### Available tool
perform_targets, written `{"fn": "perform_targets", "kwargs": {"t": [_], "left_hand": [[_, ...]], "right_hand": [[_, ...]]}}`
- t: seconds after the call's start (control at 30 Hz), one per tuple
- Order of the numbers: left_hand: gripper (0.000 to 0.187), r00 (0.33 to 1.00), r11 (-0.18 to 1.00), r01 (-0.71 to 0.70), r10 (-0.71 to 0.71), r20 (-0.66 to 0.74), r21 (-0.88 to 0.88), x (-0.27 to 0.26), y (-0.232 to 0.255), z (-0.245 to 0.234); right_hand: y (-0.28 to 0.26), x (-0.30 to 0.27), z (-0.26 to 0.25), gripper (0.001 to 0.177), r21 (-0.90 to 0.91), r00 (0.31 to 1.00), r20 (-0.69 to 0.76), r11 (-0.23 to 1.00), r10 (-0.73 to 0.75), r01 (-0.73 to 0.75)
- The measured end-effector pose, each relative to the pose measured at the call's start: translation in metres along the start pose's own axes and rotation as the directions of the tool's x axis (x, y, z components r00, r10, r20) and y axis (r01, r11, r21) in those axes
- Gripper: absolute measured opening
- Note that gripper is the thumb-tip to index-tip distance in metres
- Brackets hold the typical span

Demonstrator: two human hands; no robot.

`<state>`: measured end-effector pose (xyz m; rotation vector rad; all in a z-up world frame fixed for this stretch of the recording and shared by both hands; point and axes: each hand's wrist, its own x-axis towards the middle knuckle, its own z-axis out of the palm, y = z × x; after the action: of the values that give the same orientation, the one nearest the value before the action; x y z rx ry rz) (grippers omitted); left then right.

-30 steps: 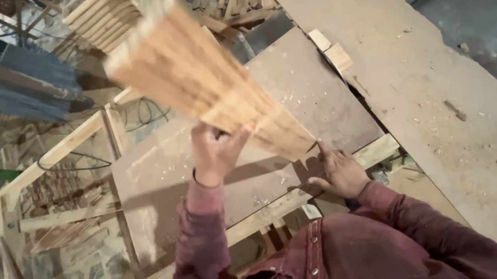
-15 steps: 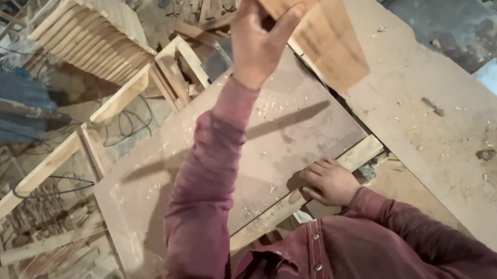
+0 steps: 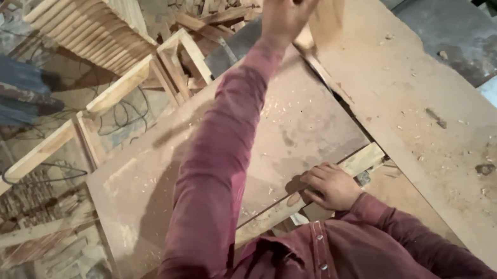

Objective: The person repeatedly picks up wooden planks from a pile on the floor and smooths their surfaces using a hand plane on a workbench. After planing, the person places the finished planks back onto the pile.

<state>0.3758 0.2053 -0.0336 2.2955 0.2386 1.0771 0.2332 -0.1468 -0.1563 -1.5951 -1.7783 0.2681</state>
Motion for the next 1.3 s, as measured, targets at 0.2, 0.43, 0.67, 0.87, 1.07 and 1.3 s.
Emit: {"fn": "perform_targets", "kwargs": {"t": [0.2,0.43,0.67,0.87,1.07,1.3], "left_hand": [[0.029,0.952,0.907,-0.155,0.242,-0.186,0.391,-0.001,0.009,-0.079],[0.054,0.895,0.999,0.054,-0.046,-0.444,0.004,-0.159,0.076,-0.202],[0.058,0.759,0.954,0.182,-0.290,-0.583,-0.239,-0.299,0.111,-0.232],[0.074,0.550,0.798,0.598,-0.476,-0.686,-0.073,-0.423,0.048,-0.179],[0.080,0.476,0.695,0.714,-0.566,-0.674,-0.079,-0.374,-0.002,-0.178],[0.057,0.535,0.676,0.614,-0.736,-0.414,-0.408,-0.289,-0.290,-0.188]], "right_hand": [[0.000,0.002,-0.002,0.034,-0.036,0.999,0.045,0.999,-0.012,0.014],[0.001,0.005,0.000,0.036,0.057,0.999,0.025,0.998,-0.021,0.020],[0.009,0.000,0.019,0.071,-0.041,0.999,0.044,0.999,0.028,-0.026],[0.017,-0.012,0.047,0.035,-0.312,0.996,0.032,0.947,0.085,-0.071],[0.018,-0.008,0.050,0.026,-0.396,0.983,0.091,0.911,0.161,-0.113],[0.039,-0.008,0.054,0.033,-0.337,0.988,0.108,0.939,0.108,-0.066]]}}
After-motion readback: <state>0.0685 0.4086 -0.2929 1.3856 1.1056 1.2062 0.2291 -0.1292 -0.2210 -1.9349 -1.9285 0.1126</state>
